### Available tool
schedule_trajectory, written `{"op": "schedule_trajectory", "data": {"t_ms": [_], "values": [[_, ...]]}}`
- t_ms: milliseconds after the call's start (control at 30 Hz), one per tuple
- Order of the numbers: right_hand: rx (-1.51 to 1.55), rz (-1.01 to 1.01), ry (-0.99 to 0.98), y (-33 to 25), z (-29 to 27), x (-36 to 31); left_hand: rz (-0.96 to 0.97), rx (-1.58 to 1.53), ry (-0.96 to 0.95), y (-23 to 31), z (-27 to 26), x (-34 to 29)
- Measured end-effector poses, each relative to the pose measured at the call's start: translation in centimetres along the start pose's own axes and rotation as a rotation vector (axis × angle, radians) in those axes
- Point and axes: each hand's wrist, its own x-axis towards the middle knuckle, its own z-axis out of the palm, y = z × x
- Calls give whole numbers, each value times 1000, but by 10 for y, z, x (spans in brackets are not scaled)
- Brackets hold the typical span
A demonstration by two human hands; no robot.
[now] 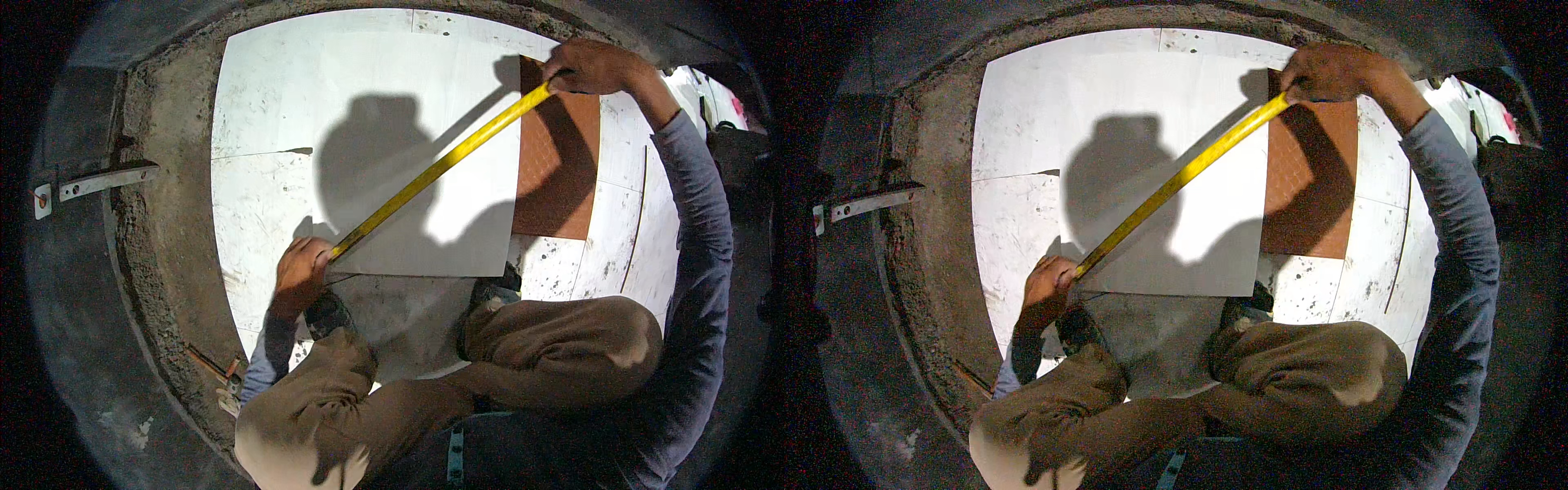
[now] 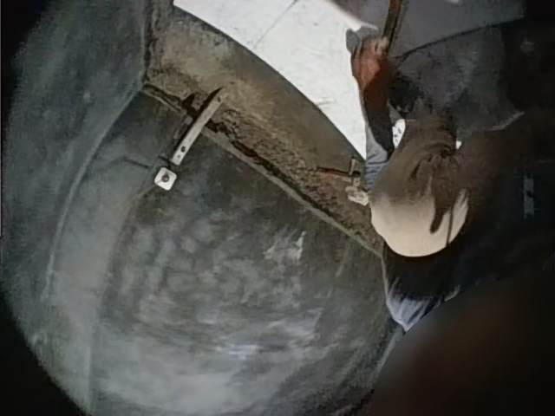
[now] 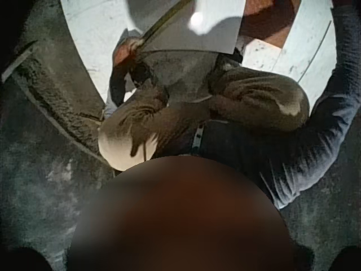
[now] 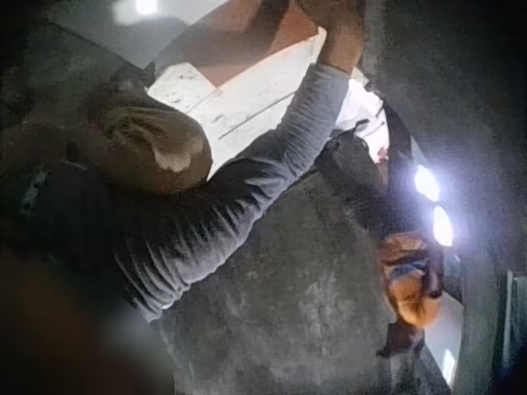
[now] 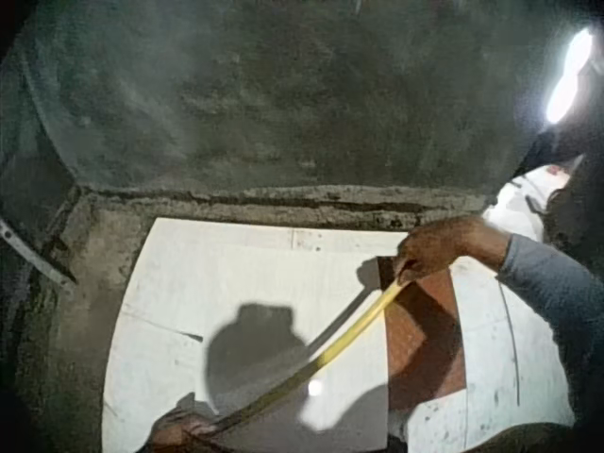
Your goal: The person kneels on the floor and uses a tape measure to measure the dimensions of a white tile and the surrounding floor area. They repeatedly extend and retract the tape measure to check different lengths.
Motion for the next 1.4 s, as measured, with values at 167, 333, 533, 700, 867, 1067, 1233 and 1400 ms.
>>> {"op": "schedule_trajectory", "data": {"t_ms": [167, 333, 533, 700, 867, 1067, 1233, 1400], "values": [[-22, 176, 3, 46, 15, -31, -26, -49, -61, 6, -5, -16], [-98, 212, 141, 66, 53, -58, 12, -98, 58, 2, 18, -3], [191, 340, -48, 53, 81, -84, -391, -455, -62, -18, 2, 14], [362, 331, -357, 37, 117, -79, -437, -526, -22, -13, -3, 23], [439, 234, -360, -7, 174, -78, -355, -477, -58, 11, 19, 48], [440, 70, -234, -87, 231, -82, 1, -287, -52, 33, 50, 81], [521, 57, -2, -123, 260, -77, 60, -231, -14, 32, 62, 90], [591, 43, 216, -133, 286, -63, -6, -211, -70, 24, 54, 95]]}}
